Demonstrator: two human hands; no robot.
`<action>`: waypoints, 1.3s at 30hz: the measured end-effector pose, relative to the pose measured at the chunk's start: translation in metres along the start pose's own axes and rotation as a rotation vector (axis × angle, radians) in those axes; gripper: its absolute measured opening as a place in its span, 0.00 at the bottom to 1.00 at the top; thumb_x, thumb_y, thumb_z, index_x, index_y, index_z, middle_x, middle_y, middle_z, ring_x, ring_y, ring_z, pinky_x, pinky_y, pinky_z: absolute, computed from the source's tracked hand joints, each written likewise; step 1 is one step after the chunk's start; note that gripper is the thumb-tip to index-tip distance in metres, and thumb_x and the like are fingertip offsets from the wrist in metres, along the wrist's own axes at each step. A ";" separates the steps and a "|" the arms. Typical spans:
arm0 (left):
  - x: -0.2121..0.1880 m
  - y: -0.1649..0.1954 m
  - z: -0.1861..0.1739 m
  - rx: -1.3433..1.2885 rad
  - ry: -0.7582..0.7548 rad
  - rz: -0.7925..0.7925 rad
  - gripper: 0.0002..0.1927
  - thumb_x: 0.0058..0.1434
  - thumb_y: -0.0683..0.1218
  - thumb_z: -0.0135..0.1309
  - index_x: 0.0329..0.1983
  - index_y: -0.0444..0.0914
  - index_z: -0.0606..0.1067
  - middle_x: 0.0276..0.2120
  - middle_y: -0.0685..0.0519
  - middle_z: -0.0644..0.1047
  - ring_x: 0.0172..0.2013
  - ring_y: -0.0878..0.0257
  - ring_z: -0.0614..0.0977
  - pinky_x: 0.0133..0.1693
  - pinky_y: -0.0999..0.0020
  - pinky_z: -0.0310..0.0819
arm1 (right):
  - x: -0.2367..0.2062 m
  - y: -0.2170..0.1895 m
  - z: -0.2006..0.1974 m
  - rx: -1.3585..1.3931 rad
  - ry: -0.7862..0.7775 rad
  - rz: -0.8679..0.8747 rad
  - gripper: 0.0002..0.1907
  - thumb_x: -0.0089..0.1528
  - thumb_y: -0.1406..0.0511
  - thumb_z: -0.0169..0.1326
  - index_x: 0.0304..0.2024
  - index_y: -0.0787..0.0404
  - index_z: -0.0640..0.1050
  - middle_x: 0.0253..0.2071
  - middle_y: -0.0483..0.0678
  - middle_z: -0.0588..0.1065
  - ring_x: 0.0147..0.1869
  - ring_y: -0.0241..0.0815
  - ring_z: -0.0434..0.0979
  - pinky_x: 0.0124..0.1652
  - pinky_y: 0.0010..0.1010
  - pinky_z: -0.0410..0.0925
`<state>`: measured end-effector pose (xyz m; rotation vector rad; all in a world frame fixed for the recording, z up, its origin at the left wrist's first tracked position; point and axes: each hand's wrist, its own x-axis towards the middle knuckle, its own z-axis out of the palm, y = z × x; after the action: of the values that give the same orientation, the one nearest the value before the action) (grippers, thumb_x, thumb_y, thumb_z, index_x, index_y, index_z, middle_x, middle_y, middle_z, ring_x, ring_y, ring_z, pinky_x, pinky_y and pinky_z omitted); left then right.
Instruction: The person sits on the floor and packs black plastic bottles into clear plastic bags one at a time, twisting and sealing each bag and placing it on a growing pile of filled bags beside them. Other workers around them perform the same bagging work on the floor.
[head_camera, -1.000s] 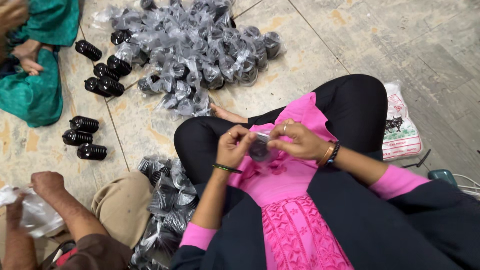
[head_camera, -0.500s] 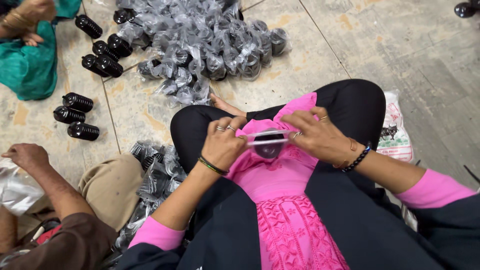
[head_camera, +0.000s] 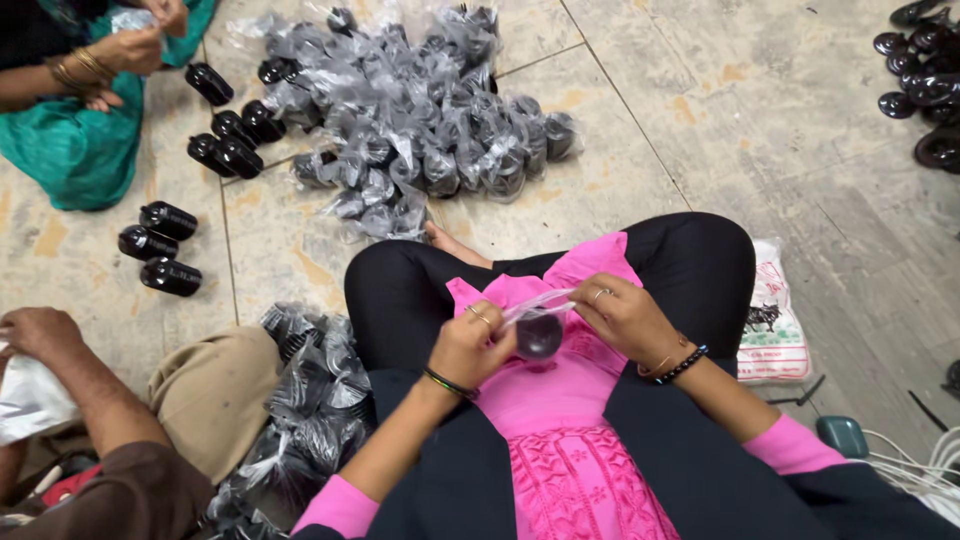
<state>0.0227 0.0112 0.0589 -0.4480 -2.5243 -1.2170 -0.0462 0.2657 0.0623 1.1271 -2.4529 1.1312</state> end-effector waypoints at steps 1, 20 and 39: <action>-0.002 0.000 0.002 0.029 -0.008 -0.041 0.11 0.56 0.38 0.63 0.25 0.34 0.71 0.26 0.48 0.74 0.26 0.53 0.80 0.29 0.60 0.75 | 0.001 -0.001 0.000 0.007 -0.034 0.021 0.07 0.59 0.69 0.62 0.39 0.65 0.79 0.37 0.52 0.77 0.37 0.50 0.80 0.37 0.35 0.73; -0.003 -0.056 0.014 -0.227 -0.208 -0.587 0.20 0.69 0.55 0.60 0.29 0.36 0.74 0.20 0.47 0.75 0.18 0.64 0.73 0.22 0.68 0.65 | -0.010 -0.001 0.016 -0.047 0.060 -0.008 0.08 0.59 0.68 0.60 0.41 0.64 0.81 0.37 0.52 0.77 0.40 0.50 0.80 0.39 0.36 0.73; 0.010 -0.055 0.049 -0.937 -0.468 -0.374 0.09 0.69 0.41 0.58 0.36 0.38 0.70 0.32 0.56 0.78 0.33 0.72 0.78 0.34 0.75 0.71 | 0.004 -0.011 0.033 0.334 0.036 0.028 0.06 0.64 0.70 0.58 0.42 0.61 0.75 0.46 0.48 0.76 0.52 0.48 0.76 0.55 0.39 0.66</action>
<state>-0.0148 0.0189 -0.0050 -0.5041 -2.2608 -2.7135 -0.0372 0.2355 0.0474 1.1457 -2.3155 1.5996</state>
